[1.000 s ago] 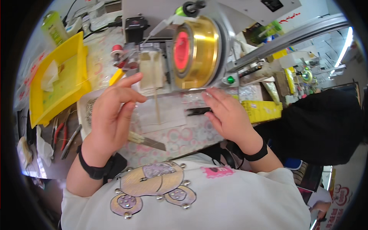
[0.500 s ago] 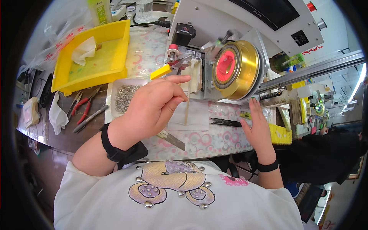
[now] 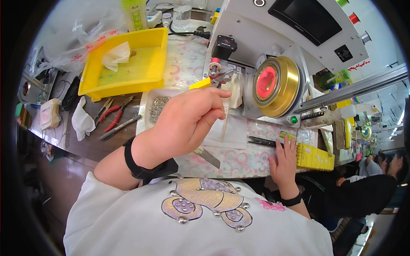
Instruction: Assembling small metal components using a winding machine, tweezers, and adhesive.
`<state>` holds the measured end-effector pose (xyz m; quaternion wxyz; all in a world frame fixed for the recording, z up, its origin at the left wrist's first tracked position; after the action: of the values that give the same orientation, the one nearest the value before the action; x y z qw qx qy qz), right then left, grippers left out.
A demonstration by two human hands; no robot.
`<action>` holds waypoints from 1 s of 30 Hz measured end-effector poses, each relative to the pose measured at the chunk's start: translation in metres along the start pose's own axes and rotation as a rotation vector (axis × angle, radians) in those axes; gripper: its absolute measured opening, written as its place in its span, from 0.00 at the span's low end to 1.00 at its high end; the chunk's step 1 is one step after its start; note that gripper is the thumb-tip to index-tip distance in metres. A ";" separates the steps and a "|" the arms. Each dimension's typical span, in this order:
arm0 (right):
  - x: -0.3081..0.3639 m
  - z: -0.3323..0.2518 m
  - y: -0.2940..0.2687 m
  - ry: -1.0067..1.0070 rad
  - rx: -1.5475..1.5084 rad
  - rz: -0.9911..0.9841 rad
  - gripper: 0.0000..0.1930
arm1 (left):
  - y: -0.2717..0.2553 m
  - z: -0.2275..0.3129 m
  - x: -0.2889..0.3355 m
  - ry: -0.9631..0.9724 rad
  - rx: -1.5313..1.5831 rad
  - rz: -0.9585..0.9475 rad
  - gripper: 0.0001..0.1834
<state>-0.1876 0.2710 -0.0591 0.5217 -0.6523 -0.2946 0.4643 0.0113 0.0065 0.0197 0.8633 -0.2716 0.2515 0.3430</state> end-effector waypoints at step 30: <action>0.009 0.003 0.000 0.011 -0.158 0.250 0.24 | 0.004 -0.083 -0.026 -0.623 0.721 0.252 0.08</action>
<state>-0.1870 0.2795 -0.0622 0.4085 -0.7253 -0.2440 0.4975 -0.0288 -0.0564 -0.0259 0.8883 0.1927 0.1151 0.4006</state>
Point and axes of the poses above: each hand's wrist, its own x-axis away from the middle knuckle, its own y-axis out of the palm, z = x × y, the point moved 3 cm from there along -x, towards the middle knuckle, and after that the axes turned 11 degrees about z, right-handed, at the moved point
